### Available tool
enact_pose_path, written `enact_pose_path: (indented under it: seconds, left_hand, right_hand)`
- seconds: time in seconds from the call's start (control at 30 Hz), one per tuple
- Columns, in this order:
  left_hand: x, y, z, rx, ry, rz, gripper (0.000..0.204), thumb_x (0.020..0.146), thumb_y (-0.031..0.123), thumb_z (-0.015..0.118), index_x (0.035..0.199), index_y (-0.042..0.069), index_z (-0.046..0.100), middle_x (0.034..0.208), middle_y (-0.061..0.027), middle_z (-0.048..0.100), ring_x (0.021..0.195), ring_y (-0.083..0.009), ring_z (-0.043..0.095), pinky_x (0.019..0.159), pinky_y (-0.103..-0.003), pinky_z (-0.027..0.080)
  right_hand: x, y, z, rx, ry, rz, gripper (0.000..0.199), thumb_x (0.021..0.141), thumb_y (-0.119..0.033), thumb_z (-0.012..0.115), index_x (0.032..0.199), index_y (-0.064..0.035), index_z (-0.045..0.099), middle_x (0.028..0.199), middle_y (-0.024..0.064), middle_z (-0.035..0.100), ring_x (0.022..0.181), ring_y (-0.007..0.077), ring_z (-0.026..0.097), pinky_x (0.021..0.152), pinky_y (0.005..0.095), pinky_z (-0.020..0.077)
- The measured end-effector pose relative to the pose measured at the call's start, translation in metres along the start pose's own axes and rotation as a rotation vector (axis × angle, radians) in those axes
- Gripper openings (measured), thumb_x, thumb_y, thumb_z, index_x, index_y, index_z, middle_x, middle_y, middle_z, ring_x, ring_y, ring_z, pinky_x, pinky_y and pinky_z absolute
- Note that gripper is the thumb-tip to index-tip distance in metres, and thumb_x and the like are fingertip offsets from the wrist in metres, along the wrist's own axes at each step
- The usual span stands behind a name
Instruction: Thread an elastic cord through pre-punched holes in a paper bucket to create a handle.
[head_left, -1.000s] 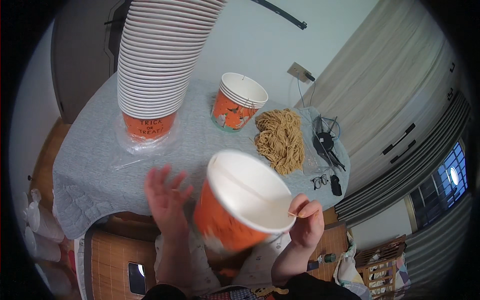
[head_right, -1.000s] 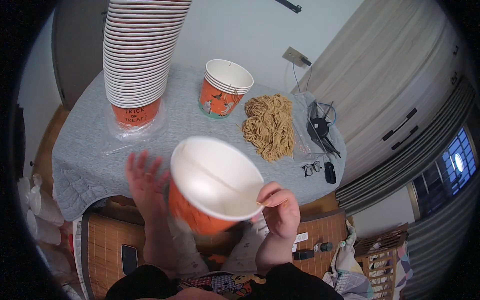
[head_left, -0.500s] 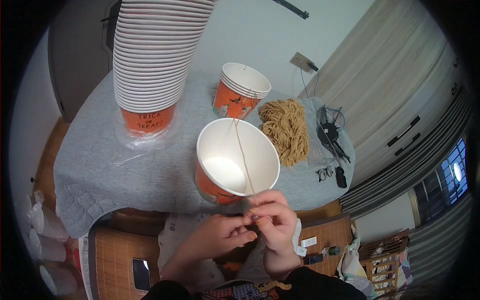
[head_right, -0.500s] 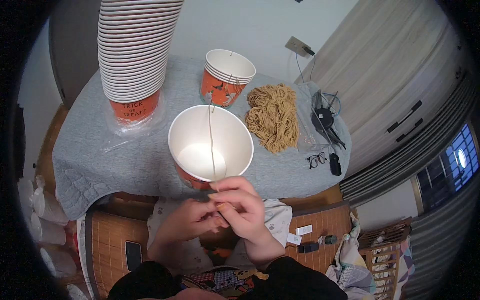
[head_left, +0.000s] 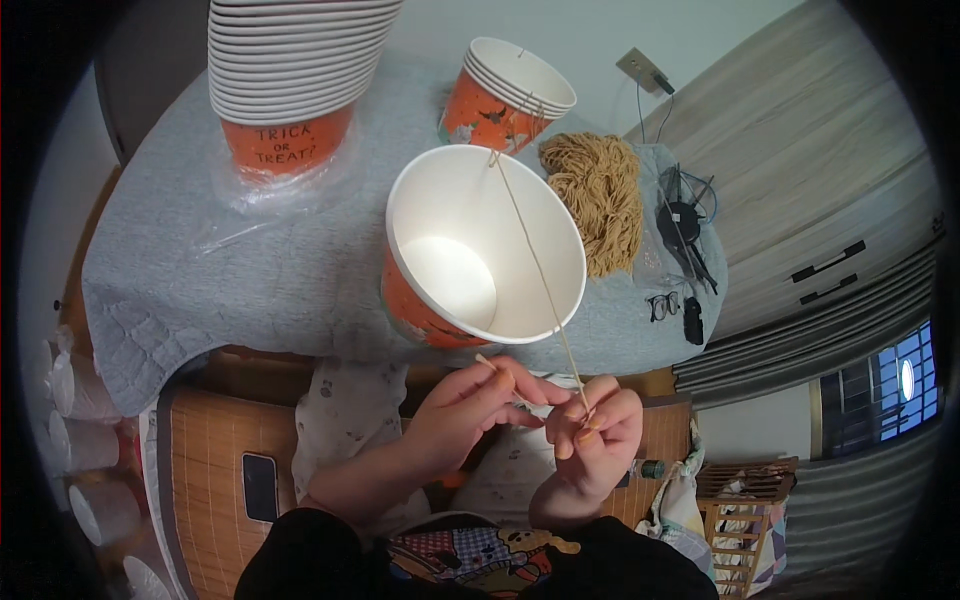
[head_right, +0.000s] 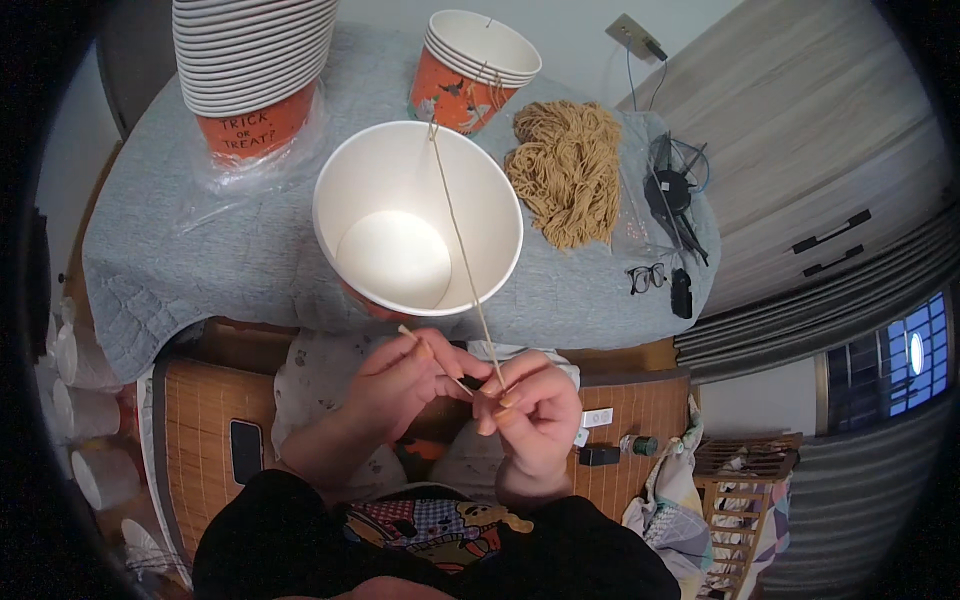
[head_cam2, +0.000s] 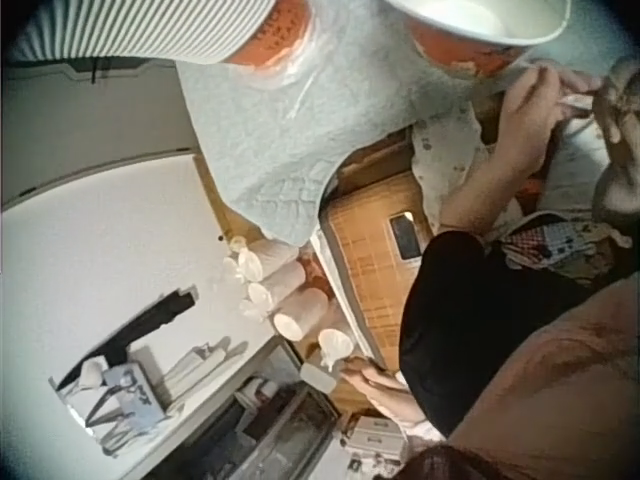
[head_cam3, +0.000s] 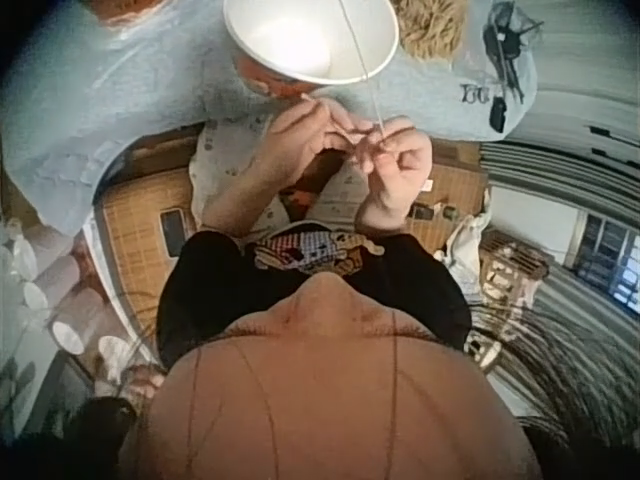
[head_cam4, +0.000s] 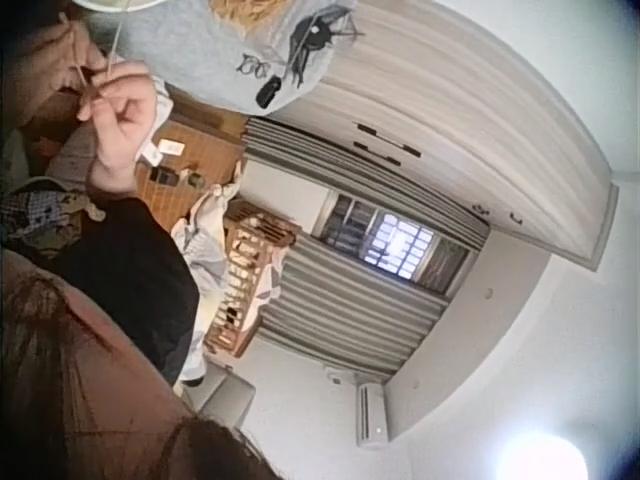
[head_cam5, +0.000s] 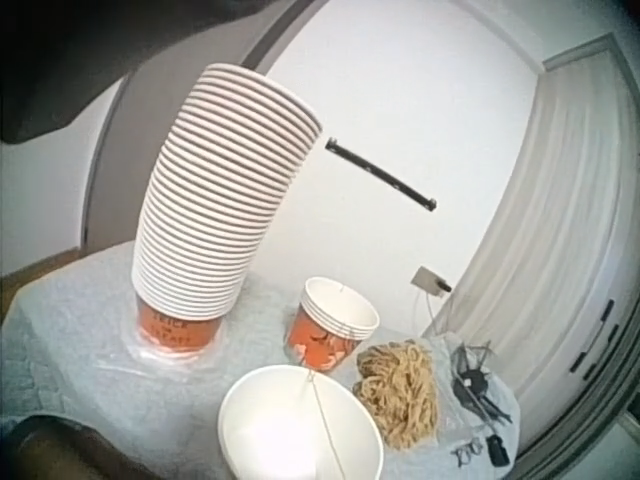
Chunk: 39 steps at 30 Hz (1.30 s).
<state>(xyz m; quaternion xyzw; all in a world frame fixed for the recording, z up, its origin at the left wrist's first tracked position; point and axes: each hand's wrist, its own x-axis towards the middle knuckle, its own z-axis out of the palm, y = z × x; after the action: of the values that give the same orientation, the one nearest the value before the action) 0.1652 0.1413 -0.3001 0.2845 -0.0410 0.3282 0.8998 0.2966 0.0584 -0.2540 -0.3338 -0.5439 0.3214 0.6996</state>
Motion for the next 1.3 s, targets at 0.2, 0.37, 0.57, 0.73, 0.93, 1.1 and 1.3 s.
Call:
enact_pose_path:
  seconds: [0.2, 0.37, 0.57, 0.73, 0.93, 1.1, 1.3]
  left_hand:
    - [0.000, 0.005, -0.004, 0.339, -0.108, 0.339, 0.031, 0.105, 0.022, 0.033, 0.087, 0.003, 0.049, 0.097, -0.0133, 0.062, 0.088, -0.0151, 0.054, 0.085, -0.028, 0.042]
    - [-0.004, 0.012, -0.007, 0.382, -0.092, 0.202, 0.030, 0.103, 0.020, 0.035, 0.078, 0.006, 0.043, 0.085, -0.0073, 0.057, 0.082, -0.0131, 0.050, 0.077, -0.025, 0.039]
    - [-0.007, 0.028, -0.002, 0.698, -0.096, 0.054, 0.031, 0.100, 0.026, 0.043, 0.083, 0.003, 0.055, 0.071, -0.0019, 0.053, 0.064, -0.0119, 0.049, 0.060, -0.028, 0.040]
    - [0.000, 0.025, 0.006, 0.868, -0.148, -0.330, 0.037, 0.100, 0.031, 0.043, 0.119, 0.005, 0.060, 0.062, -0.0042, 0.058, 0.059, -0.0170, 0.058, 0.058, -0.030, 0.043]
    - [-0.001, -0.011, 0.012, 0.441, 0.006, -0.116, 0.042, 0.103, 0.028, 0.036, 0.133, 0.002, 0.049, 0.070, 0.0007, 0.051, 0.063, -0.0078, 0.048, 0.061, -0.025, 0.040]
    - [0.004, -0.012, 0.012, 0.215, 0.008, -0.084, 0.036, 0.103, 0.022, 0.035, 0.132, 0.004, 0.044, 0.075, 0.0025, 0.047, 0.060, -0.0037, 0.039, 0.056, -0.019, 0.035]
    - [0.006, -0.048, 0.004, -0.177, 0.245, 0.011, 0.028, 0.102, 0.026, 0.038, 0.121, 0.007, 0.046, 0.078, 0.0041, 0.046, 0.058, -0.0025, 0.039, 0.050, -0.017, 0.031]
  right_hand:
    - [0.003, 0.005, -0.019, 0.112, 0.097, 0.163, 0.006, 0.089, 0.001, 0.059, 0.091, -0.0005, 0.053, 0.095, 0.0151, 0.055, 0.061, 0.0144, 0.055, 0.057, 0.0270, 0.0486]
    - [0.011, 0.009, -0.013, -0.372, 0.118, -0.017, 0.019, 0.083, 0.010, 0.060, 0.100, 0.0029, 0.057, 0.108, 0.0152, 0.053, 0.087, 0.0191, 0.062, 0.079, 0.0279, 0.0527]
    - [0.012, 0.003, -0.001, -0.188, 0.063, 0.122, 0.013, 0.083, 0.009, 0.061, 0.095, 0.0041, 0.061, 0.106, 0.0156, 0.055, 0.088, 0.0205, 0.063, 0.081, 0.0305, 0.0530]
    - [0.012, -0.005, -0.001, -0.431, -0.002, -0.019, 0.008, 0.078, 0.002, 0.071, 0.083, -0.0024, 0.067, 0.094, 0.0143, 0.068, 0.088, 0.0234, 0.066, 0.082, 0.0355, 0.0522]
    - [0.008, 0.001, -0.004, -0.399, 0.045, -0.159, 0.011, 0.078, -0.002, 0.074, 0.084, -0.0055, 0.065, 0.095, 0.0115, 0.066, 0.083, 0.0210, 0.064, 0.086, 0.0404, 0.0500]
    - [0.010, 0.003, -0.004, -0.367, 0.049, -0.187, 0.014, 0.077, -0.003, 0.074, 0.085, -0.0054, 0.063, 0.095, 0.0109, 0.065, 0.081, 0.0194, 0.062, 0.082, 0.0395, 0.0488]
    - [0.035, 0.001, 0.012, -0.959, -0.075, -0.129, 0.026, 0.067, -0.009, 0.082, 0.085, -0.0054, 0.064, 0.081, 0.0068, 0.064, 0.073, 0.0215, 0.057, 0.070, 0.0340, 0.0448]
